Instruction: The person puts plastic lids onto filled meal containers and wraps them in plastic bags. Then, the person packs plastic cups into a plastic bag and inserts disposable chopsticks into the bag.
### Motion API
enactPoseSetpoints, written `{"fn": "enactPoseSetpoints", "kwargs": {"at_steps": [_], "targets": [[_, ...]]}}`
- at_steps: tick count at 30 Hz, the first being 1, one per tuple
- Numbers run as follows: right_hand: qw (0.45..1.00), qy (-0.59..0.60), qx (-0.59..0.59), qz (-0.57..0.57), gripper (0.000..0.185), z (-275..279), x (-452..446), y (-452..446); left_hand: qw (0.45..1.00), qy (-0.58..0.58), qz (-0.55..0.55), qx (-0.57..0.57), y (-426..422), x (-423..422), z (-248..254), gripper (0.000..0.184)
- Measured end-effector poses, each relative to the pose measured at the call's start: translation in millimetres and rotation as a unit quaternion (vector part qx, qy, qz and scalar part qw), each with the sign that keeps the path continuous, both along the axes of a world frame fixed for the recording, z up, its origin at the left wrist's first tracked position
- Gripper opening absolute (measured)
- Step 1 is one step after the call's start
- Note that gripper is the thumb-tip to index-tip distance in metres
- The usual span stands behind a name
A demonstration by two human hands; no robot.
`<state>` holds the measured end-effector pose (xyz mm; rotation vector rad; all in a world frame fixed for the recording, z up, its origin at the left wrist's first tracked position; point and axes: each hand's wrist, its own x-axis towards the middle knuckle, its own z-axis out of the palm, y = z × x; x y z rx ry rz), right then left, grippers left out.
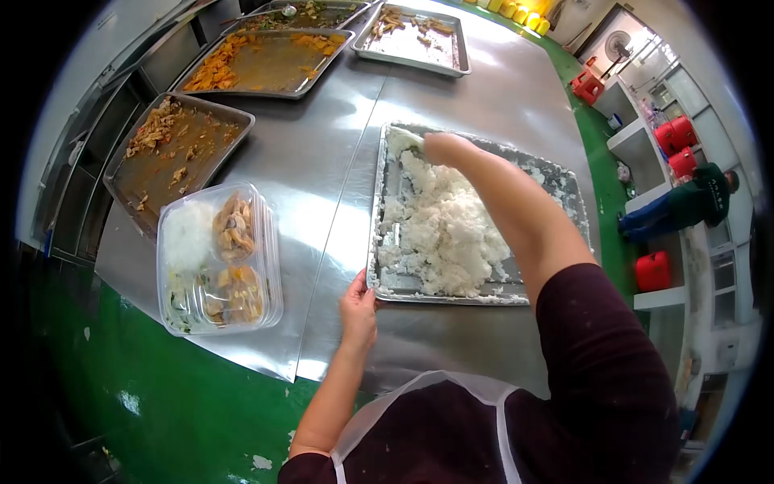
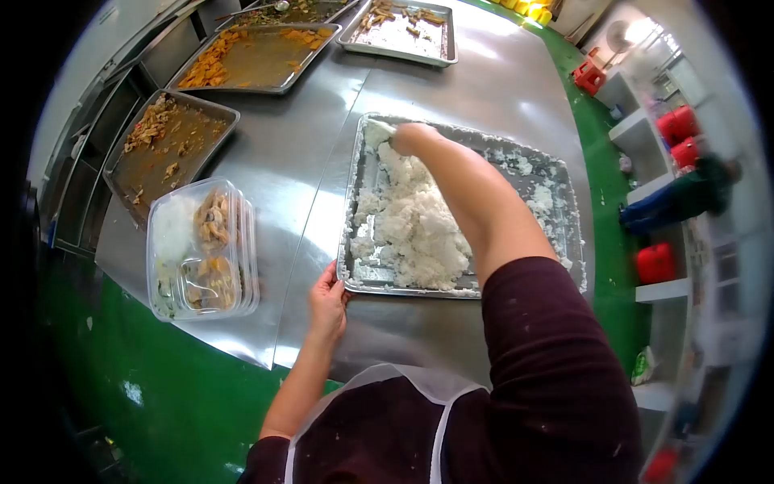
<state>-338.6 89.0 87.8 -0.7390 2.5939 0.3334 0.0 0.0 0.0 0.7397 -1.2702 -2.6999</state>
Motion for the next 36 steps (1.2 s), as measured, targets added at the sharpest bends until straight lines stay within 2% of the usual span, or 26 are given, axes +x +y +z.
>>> {"fn": "enactPoseSetpoints", "kwargs": {"at_steps": [1, 2, 3, 6, 9, 11, 13, 14, 17, 19, 22, 23, 25, 27, 30, 31, 33, 34, 35, 36], "targets": [[0.998, 0.047, 0.036, 0.009, 0.037, -1, 19, -8, 1.0, 0.002, 0.016, 0.002, 3, 8, 4, 0.043], [0.995, 0.058, 0.081, 0.005, 0.028, 25, 48, -16, 1.0, 0.005, 0.029, 0.005, 6, 16, 6, 0.043], [0.994, 0.086, 0.053, 0.04, 0.03, 17, 24, -35, 0.997, 0.028, 0.04, -0.052, -30, -12, -4, 0.042], [0.97, 0.055, 0.143, 0.188, 0.04, 43, 83, 19, 0.996, 0.03, 0.074, -0.035, 7, -13, -13, 0.041], [0.964, 0.012, 0.13, 0.233, 0.047, 33, 143, 52, 0.998, 0.034, 0.052, -0.026, 1, -12, -11, 0.041], [0.932, 0.095, 0.113, 0.331, 0.054, 28, 189, 88, 0.999, 0.022, 0.046, -0.016, 0, -14, -4, 0.04], [0.948, 0.045, 0.093, 0.301, 0.059, 50, 207, 123, 0.999, 0.015, 0.026, -0.012, -4, -14, -3, 0.039], [0.957, 0.071, 0.075, 0.271, 0.058, 56, 208, 145, 1.0, 0.026, 0.013, -0.008, -5, -17, -3, 0.039], [0.994, 0.053, 0.037, 0.087, 0.056, 78, 210, 207, 0.999, 0.04, -0.007, 0.002, -11, -10, -1, 0.038], [0.998, 0.054, -0.016, -0.001, 0.049, 70, 217, 250, 0.999, 0.045, -0.021, 0.012, -13, -5, 3, 0.038], [0.995, 0.051, -0.003, -0.086, 0.037, 84, 208, 287, 0.998, 0.044, -0.031, 0.011, -16, -2, 3, 0.039], [0.99, 0.08, -0.013, -0.116, 0.028, 82, 195, 296, 0.999, 0.042, -0.03, 0.011, -15, -1, 3, 0.039], [0.979, 0.166, 0.006, -0.118, 0.023, 71, 156, 312, 0.999, 0.017, -0.02, 0.021, -15, -1, 9, 0.037], [0.97, 0.199, 0.057, -0.127, 0.026, 64, 105, 318, 1.0, 0.002, -0.006, 0.031, -14, -2, 14, 0.035], [0.955, 0.207, 0.083, -0.198, 0.024, 31, 30, 327, 0.999, -0.024, 0.031, -0.004, -4, -8, 15, 0.033], [0.952, 0.202, 0.049, -0.225, 0.024, 18, 21, 327, 0.999, -0.028, 0.04, -0.018, -3, -8, 14, 0.033], [0.94, 0.185, -0.011, -0.287, 0.023, -7, 17, 331, 0.998, -0.034, 0.049, -0.035, -1, -10, 10, 0.033], [0.951, 0.186, -0.032, -0.245, 0.021, -15, 38, 325, 0.997, -0.04, 0.049, -0.04, -5, -7, 8, 0.033], [0.954, 0.119, -0.069, -0.265, 0.025, -13, 59, 325, 0.997, -0.046, 0.049, -0.04, -6, -4, 4, 0.033], [0.97, 0.062, -0.061, -0.228, 0.024, 6, 89, 318, 0.996, -0.06, 0.058, -0.038, -6, -5, 5, 0.033]]}}
